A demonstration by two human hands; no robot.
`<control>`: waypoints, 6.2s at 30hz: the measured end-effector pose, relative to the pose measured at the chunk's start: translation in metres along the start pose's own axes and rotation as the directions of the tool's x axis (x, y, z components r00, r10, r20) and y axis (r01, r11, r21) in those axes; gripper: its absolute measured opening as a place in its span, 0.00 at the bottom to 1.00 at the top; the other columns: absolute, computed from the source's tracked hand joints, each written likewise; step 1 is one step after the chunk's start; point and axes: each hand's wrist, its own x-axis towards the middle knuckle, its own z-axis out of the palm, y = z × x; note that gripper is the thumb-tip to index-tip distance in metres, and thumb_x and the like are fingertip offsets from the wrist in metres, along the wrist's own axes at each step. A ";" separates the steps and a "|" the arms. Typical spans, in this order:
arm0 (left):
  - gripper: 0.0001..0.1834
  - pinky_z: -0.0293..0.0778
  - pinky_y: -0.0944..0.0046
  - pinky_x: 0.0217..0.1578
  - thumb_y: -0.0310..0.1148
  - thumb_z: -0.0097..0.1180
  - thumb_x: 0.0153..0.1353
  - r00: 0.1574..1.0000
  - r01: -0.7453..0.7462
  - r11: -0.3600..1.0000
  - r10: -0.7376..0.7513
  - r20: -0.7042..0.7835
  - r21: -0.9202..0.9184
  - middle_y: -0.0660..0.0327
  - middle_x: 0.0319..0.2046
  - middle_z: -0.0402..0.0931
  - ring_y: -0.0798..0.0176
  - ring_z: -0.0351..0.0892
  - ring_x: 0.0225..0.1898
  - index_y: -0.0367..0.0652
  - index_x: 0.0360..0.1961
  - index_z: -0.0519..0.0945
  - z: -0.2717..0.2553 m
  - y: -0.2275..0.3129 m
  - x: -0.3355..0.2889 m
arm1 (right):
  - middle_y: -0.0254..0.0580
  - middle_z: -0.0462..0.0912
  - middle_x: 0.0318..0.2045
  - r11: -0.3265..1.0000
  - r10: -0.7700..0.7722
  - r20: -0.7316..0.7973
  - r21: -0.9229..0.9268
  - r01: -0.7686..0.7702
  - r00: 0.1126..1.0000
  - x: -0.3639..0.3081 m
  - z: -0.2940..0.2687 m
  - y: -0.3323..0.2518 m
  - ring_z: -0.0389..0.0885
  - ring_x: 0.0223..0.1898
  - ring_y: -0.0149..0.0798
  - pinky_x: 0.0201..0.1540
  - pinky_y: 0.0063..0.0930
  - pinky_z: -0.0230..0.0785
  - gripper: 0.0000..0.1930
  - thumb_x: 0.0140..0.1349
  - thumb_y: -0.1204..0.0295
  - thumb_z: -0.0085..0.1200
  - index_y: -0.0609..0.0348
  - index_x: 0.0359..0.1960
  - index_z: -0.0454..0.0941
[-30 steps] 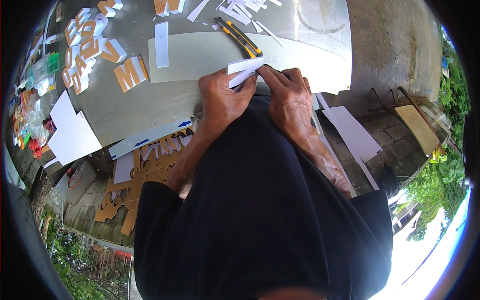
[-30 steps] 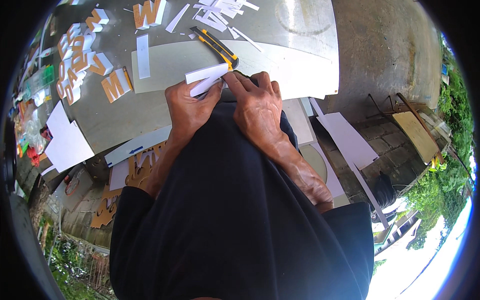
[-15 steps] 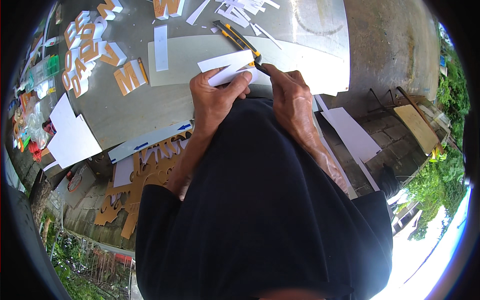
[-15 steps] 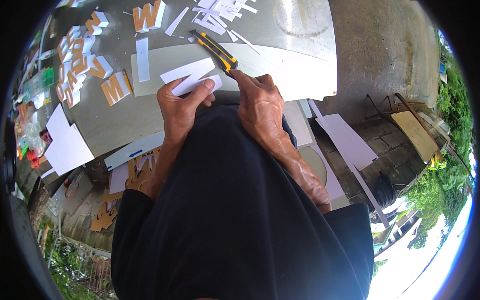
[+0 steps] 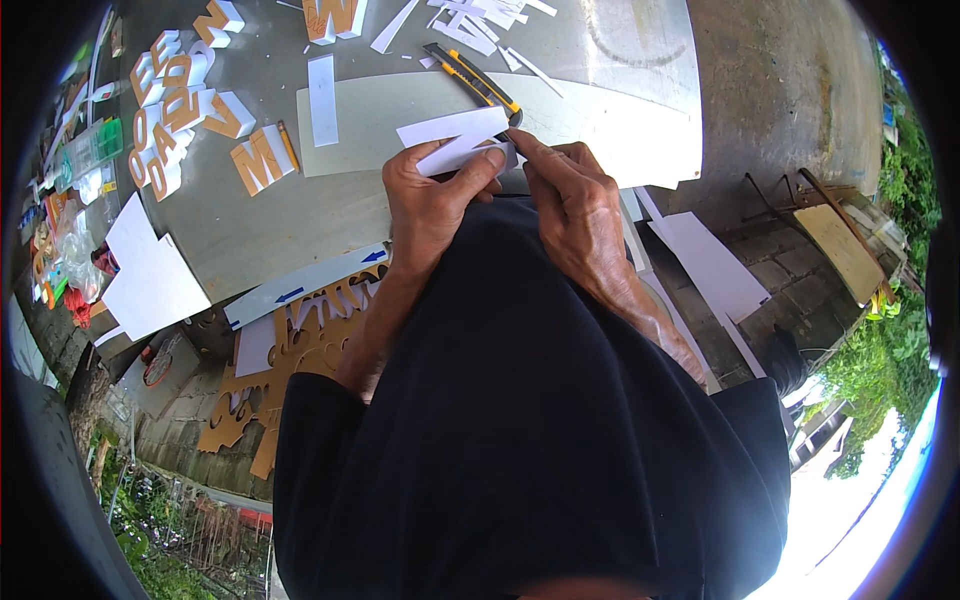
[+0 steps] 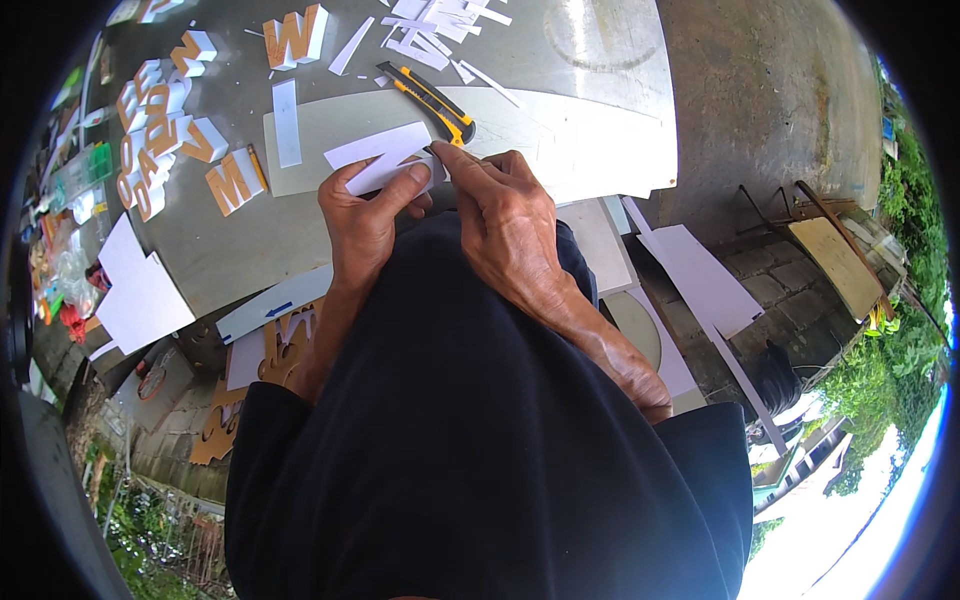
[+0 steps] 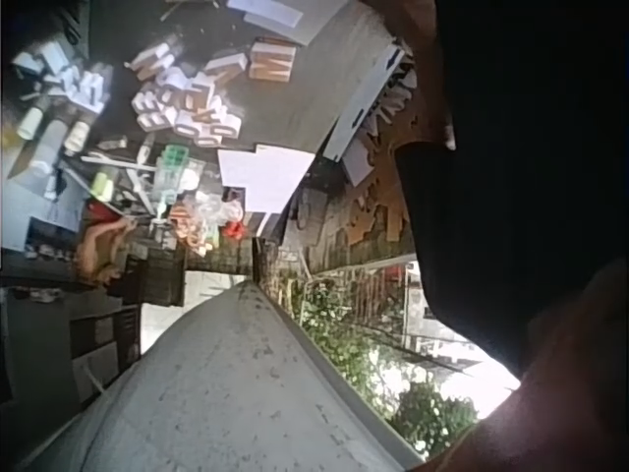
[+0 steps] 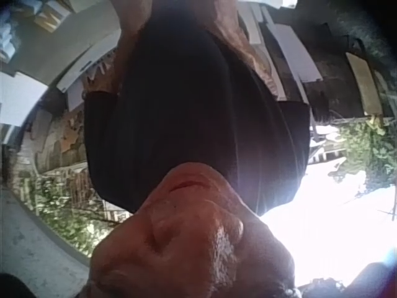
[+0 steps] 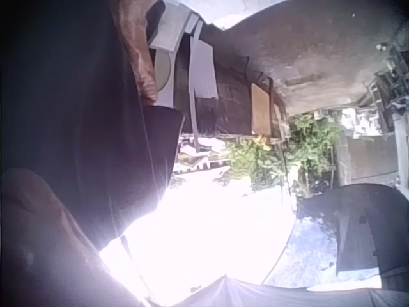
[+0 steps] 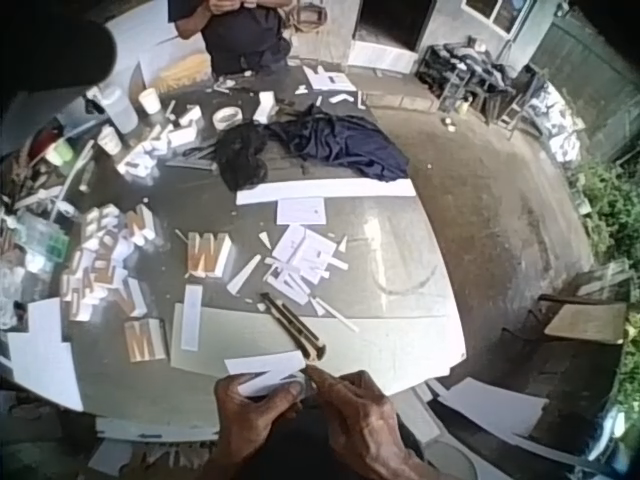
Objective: The recorder is smoothing and refining the edges of large cutout foam letters using a sanding block or scraper tool at a workbench.
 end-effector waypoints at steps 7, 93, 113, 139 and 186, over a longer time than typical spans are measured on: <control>0.11 0.77 0.70 0.23 0.24 0.66 0.58 0.996 -0.006 0.978 -0.012 -0.088 -0.207 0.55 0.30 0.84 0.66 0.81 0.22 0.31 0.41 0.83 -0.008 -0.011 0.014 | 0.48 0.86 0.32 0.999 -0.005 0.003 0.054 0.005 1.000 0.001 0.002 0.007 0.80 0.35 0.46 0.40 0.39 0.74 0.21 0.59 0.83 0.52 0.56 0.56 0.81; 0.13 0.79 0.69 0.39 0.23 0.67 0.57 0.998 0.062 0.986 -0.061 0.012 -0.155 0.57 0.36 0.85 0.68 0.83 0.35 0.32 0.44 0.84 0.013 0.017 0.018 | 0.38 0.80 0.31 0.866 0.059 0.029 0.495 -0.065 0.998 0.023 0.001 0.011 0.74 0.32 0.27 0.38 0.26 0.73 0.29 0.76 0.52 0.42 0.56 0.71 0.64; 0.12 0.81 0.70 0.34 0.22 0.67 0.56 0.998 0.064 0.975 -0.060 0.025 -0.211 0.54 0.32 0.86 0.67 0.85 0.31 0.29 0.42 0.85 0.016 0.020 0.021 | 0.52 0.75 0.63 0.921 -0.059 0.069 0.389 0.027 0.996 0.028 -0.011 0.008 0.81 0.53 0.42 0.52 0.33 0.74 0.26 0.76 0.59 0.43 0.58 0.71 0.64; 0.12 0.78 0.71 0.32 0.21 0.69 0.54 0.999 -0.037 0.982 0.033 -0.025 -0.183 0.56 0.30 0.86 0.69 0.83 0.29 0.31 0.40 0.86 0.012 0.021 0.025 | 0.52 0.76 0.62 0.932 -0.184 0.010 0.320 0.171 0.983 0.025 -0.006 0.011 0.78 0.34 0.33 0.37 0.27 0.75 0.25 0.76 0.62 0.44 0.60 0.70 0.64; 0.14 0.81 0.68 0.37 0.21 0.69 0.54 0.990 -0.138 0.954 0.132 -0.039 -0.265 0.53 0.33 0.86 0.64 0.86 0.33 0.31 0.43 0.85 -0.009 0.039 0.036 | 0.52 0.71 0.67 0.842 -0.143 -0.010 0.525 0.127 0.990 0.038 -0.009 -0.006 0.82 0.50 0.38 0.38 0.26 0.77 0.26 0.76 0.58 0.43 0.57 0.71 0.64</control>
